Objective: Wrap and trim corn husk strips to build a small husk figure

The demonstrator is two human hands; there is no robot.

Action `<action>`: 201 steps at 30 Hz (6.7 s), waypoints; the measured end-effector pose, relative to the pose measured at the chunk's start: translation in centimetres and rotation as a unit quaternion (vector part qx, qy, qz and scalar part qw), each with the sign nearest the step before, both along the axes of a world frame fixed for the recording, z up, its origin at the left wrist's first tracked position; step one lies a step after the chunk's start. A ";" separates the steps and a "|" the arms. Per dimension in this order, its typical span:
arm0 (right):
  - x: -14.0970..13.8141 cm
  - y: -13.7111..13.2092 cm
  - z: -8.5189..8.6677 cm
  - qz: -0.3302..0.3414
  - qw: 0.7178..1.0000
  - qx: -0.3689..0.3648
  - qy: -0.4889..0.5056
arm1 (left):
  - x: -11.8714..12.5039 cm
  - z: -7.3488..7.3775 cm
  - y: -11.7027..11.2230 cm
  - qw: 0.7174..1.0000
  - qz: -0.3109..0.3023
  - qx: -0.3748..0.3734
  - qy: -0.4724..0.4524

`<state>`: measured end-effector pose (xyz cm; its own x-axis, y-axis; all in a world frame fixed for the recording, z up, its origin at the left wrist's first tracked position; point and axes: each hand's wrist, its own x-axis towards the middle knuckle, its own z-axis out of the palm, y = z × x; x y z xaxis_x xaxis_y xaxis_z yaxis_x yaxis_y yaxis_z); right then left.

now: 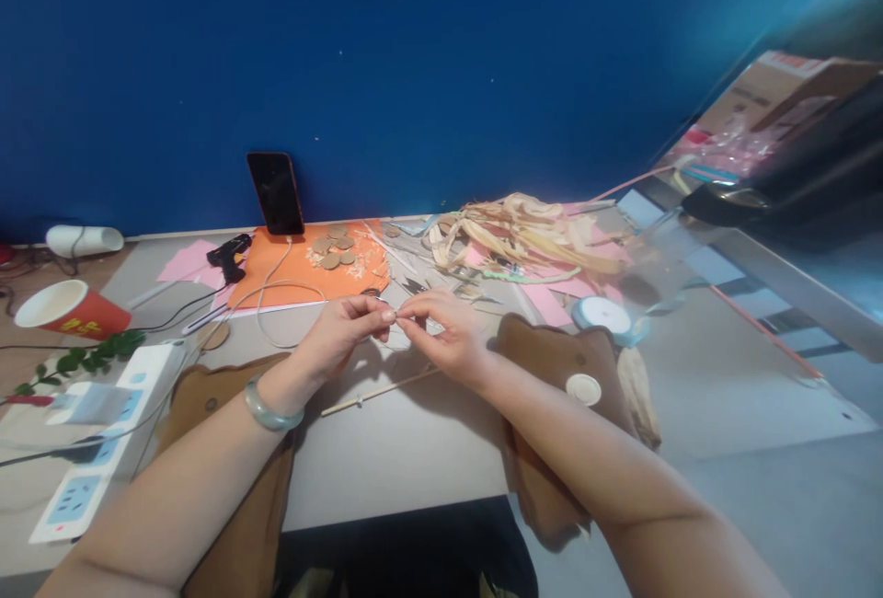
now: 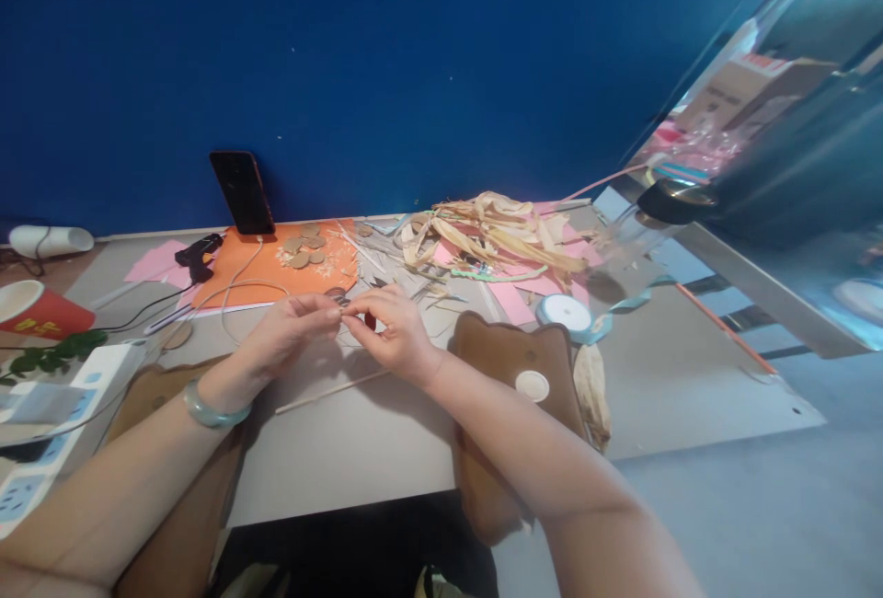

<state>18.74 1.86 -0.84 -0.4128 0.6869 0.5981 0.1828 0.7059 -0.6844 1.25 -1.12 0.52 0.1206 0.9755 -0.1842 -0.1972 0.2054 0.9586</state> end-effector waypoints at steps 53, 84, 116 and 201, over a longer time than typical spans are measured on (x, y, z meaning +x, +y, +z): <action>0.1 0.5 0.0 -0.033 0.998 0.008 -0.051 | -0.6 -0.8 0.4 0.999 0.044 0.001 0.031; 0.0 1.1 -0.7 0.002 0.997 0.029 -0.067 | -0.6 -1.0 0.4 0.995 -0.003 0.039 0.087; -0.1 1.6 -1.4 -0.024 0.998 -0.005 -0.064 | -1.0 -0.8 0.7 0.984 0.004 0.054 0.171; 1.5 3.0 0.0 0.060 0.812 -0.093 -0.573 | -2.1 -6.7 3.8 0.774 -0.084 0.280 0.562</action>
<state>20.28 4.85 -0.81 -0.6960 0.6352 -0.3349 0.7123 0.6697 -0.2102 -0.83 2.71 -6.20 0.3251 0.9280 0.1817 0.8095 -0.3725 0.4538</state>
